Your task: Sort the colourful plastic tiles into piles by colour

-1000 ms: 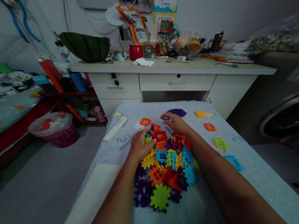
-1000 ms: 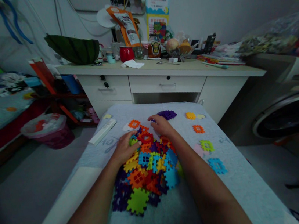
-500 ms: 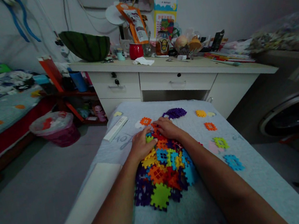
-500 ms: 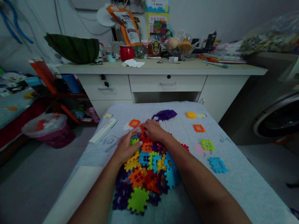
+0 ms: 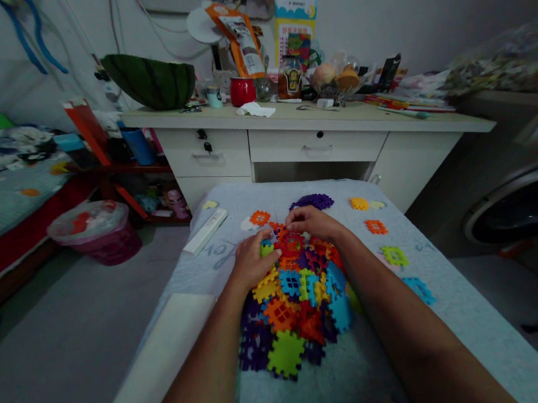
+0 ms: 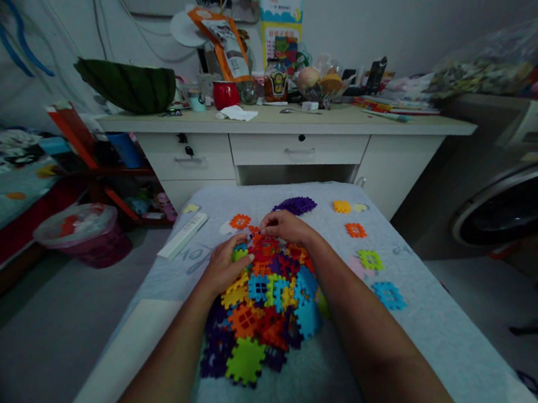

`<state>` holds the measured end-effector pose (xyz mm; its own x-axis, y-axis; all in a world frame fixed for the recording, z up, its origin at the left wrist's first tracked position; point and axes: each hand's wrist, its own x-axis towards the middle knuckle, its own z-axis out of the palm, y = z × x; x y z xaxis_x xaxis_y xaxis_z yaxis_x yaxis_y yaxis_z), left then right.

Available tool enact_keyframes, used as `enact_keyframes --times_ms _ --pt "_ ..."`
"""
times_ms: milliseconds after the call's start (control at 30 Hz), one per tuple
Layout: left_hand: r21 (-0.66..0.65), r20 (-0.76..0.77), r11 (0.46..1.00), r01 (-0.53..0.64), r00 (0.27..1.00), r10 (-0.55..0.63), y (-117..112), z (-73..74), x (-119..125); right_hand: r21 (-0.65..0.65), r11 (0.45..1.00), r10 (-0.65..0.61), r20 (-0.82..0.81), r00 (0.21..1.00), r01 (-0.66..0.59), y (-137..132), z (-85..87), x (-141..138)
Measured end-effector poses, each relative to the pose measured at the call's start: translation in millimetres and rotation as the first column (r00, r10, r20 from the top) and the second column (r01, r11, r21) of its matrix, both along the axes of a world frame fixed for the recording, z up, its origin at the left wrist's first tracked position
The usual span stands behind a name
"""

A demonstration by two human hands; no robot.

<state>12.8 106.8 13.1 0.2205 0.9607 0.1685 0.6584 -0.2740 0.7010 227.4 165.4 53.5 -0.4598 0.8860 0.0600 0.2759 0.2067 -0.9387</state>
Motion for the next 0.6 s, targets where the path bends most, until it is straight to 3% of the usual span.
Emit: enact_keyframes --times_ms 167,267,333,433,533,600 --pt "-0.008 -0.017 1.0 -0.007 1.0 0.007 -1 2.4 0 -0.052 0.994 -0.102 -0.052 0.993 0.099 0 1.0 1" --pt "0.003 -0.023 1.0 -0.019 1.0 0.019 -2 3.7 1 -0.014 0.973 -0.23 -0.123 0.965 0.23 7 -2.4 4" --pt "0.014 -0.021 1.0 -0.022 1.0 0.023 -2 3.8 1 0.029 0.925 -0.368 -0.183 0.912 0.379 13 -5.7 11" --pt "0.01 -0.019 1.0 -0.025 0.999 0.025 -2 3.1 1 0.072 0.799 -0.565 -0.249 0.787 0.597 23 -11.7 27" --pt "0.005 -0.022 1.0 -0.03 0.999 0.03 -2 2.1 1 0.087 0.693 -0.67 -0.289 0.684 0.715 30 -19.4 45" --pt "0.012 -0.023 1.0 -0.028 0.999 0.028 -2 1.6 1 0.076 0.653 -0.701 -0.315 0.639 0.754 33 -25.1 52"
